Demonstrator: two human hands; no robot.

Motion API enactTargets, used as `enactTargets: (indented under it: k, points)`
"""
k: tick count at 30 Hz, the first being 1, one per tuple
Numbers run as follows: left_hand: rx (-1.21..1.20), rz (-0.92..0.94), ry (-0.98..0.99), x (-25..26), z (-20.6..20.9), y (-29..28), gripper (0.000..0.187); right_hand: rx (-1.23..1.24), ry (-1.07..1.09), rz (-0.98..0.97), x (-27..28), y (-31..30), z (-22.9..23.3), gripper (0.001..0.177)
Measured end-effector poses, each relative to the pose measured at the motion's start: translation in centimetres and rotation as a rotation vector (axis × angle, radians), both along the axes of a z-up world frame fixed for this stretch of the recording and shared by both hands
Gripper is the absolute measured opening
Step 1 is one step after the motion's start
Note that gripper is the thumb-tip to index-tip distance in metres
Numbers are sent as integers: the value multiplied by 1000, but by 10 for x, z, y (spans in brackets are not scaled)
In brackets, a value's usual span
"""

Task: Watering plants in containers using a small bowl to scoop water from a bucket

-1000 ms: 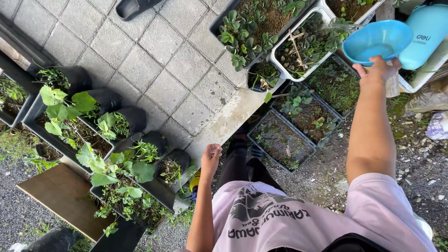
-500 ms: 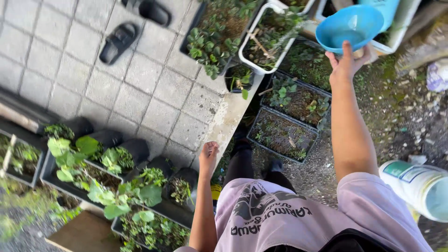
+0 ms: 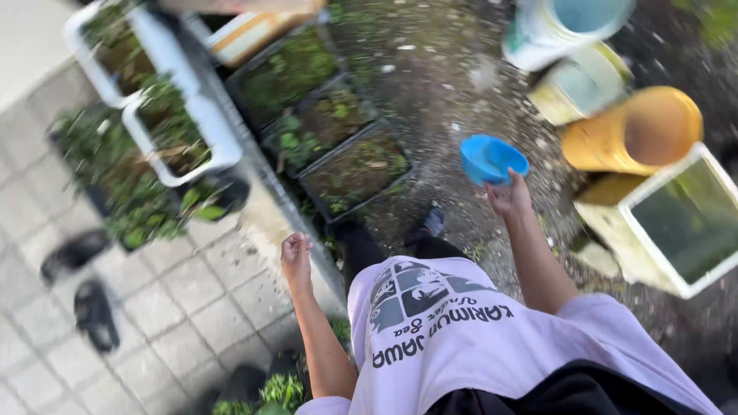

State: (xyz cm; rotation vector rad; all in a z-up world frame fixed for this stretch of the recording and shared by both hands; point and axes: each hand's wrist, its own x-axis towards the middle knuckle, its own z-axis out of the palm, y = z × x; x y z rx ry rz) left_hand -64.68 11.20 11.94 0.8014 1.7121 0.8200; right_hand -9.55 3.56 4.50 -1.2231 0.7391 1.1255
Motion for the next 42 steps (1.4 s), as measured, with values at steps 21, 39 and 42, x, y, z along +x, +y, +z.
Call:
enactTargets:
  k: [21, 39, 42]
  points:
    - [-68, -1268, 44, 531, -18, -13, 28, -256, -208, -1095, 178, -361, -43, 78]
    - [-311, -831, 76, 755, -93, 48, 33, -926, -940, 50, 619, -189, -140, 83]
    - [-466, -729, 306, 738, -152, -16, 27, -1101, -981, 313, 681, -192, -231, 90]
